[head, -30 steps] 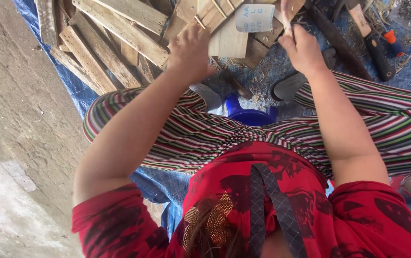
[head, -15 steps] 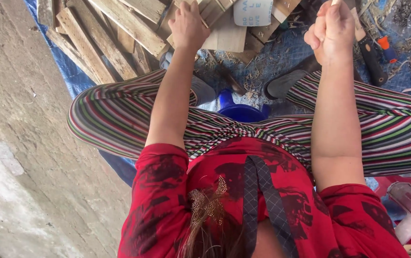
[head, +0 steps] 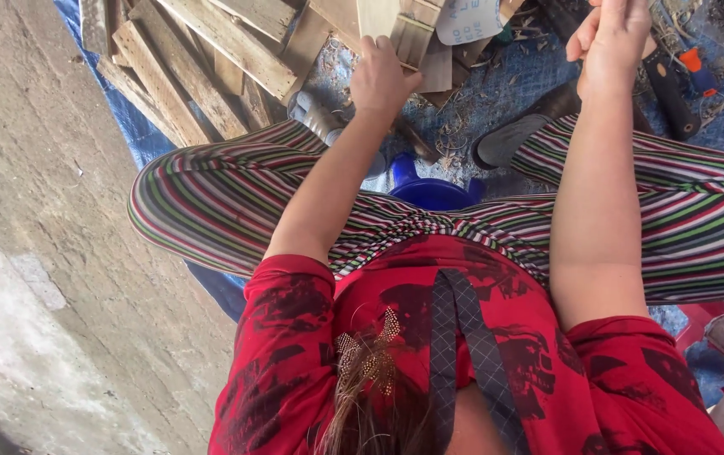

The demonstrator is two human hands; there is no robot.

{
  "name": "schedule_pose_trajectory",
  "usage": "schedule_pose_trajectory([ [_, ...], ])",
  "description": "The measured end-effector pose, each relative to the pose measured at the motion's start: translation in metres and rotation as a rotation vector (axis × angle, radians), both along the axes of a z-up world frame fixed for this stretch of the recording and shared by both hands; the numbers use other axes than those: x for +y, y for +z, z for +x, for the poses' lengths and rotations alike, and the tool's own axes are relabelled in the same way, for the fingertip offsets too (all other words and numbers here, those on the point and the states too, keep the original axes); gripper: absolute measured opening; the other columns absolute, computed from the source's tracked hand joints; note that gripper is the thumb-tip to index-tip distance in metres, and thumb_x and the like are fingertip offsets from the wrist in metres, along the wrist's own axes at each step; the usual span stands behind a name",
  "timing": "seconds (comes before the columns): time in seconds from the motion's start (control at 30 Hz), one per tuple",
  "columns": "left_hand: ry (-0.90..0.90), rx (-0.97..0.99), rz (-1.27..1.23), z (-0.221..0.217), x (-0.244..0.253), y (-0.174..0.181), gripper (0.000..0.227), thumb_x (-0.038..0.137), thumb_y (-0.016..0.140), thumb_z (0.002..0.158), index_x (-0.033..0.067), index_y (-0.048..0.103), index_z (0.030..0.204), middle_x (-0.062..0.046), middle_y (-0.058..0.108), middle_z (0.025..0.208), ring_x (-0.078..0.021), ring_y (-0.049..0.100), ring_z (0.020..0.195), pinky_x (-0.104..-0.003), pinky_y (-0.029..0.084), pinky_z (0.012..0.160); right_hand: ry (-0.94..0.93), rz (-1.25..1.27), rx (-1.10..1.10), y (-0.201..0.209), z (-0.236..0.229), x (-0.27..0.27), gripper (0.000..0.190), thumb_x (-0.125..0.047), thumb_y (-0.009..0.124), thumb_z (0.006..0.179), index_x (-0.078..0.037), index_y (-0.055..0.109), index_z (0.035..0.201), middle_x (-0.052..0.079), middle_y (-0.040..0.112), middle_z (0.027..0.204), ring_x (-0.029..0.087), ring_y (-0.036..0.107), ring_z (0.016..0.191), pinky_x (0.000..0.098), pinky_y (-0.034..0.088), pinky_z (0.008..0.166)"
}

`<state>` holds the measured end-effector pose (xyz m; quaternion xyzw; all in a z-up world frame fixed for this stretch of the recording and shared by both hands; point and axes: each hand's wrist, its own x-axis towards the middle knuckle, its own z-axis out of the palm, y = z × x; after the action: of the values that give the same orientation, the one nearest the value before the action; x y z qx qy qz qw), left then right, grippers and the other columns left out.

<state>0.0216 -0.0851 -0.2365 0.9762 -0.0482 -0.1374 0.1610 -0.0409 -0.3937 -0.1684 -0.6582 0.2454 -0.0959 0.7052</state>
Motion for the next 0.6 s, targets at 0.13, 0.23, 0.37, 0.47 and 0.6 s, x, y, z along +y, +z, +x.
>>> schedule_pose_trajectory([
  [0.13,0.017,-0.043,0.057,-0.012,-0.014,-0.01,0.098,0.057,0.096,0.068,0.0019,0.043,0.13,-0.016,0.049,0.126,-0.0311,0.063,0.101,-0.037,0.062,0.072,-0.107,-0.091,0.237,-0.012,-0.006,-0.009,0.041,-0.05,0.053,0.105,-0.011,0.063,0.108,-0.002,0.053,0.065,0.008,0.05,0.048,0.0224,0.042,0.045],
  [0.23,-0.186,-0.221,0.202,-0.012,-0.022,-0.003,0.115,0.064,0.098,0.07,0.0047,0.039,0.15,-0.023,0.039,0.149,-0.039,0.043,0.132,-0.05,0.047,0.094,-0.149,-0.119,0.347,-0.042,-0.011,-0.026,0.024,-0.034,0.054,0.108,-0.012,0.06,0.102,-0.002,0.053,0.062,0.008,0.047,0.045,0.0229,0.04,0.042],
  [0.37,-0.573,-0.372,0.099,-0.001,-0.041,-0.009,0.066,0.016,0.08,0.093,0.0074,0.049,0.151,-0.027,0.022,0.16,-0.0467,0.014,0.15,-0.077,0.012,0.119,-0.141,-0.261,0.547,-0.082,-0.014,-0.048,0.02,-0.027,0.057,0.108,-0.013,0.065,0.119,-0.005,0.057,0.065,0.005,0.052,0.046,0.0208,0.043,0.04],
  [0.47,-0.669,-0.545,0.128,0.004,-0.058,-0.015,0.038,0.008,0.066,0.097,0.0013,0.058,0.133,-0.022,0.043,0.149,-0.042,0.015,0.149,-0.076,0.014,0.118,-0.093,-0.353,0.54,-0.108,-0.016,-0.064,0.016,-0.024,0.064,0.105,-0.01,0.069,0.112,-0.001,0.062,0.068,0.008,0.054,0.045,0.0229,0.048,0.037],
  [0.6,-0.683,-0.566,0.108,0.01,-0.071,-0.014,0.017,0.015,0.063,0.097,0.0041,0.067,0.11,-0.021,0.054,0.134,-0.0414,0.016,0.149,-0.074,0.012,0.119,0.038,-0.626,0.554,-0.126,-0.014,-0.075,0.027,-0.028,0.07,0.105,-0.001,0.069,0.102,0.006,0.072,0.078,0.015,0.062,0.04,0.0252,0.052,0.033],
])
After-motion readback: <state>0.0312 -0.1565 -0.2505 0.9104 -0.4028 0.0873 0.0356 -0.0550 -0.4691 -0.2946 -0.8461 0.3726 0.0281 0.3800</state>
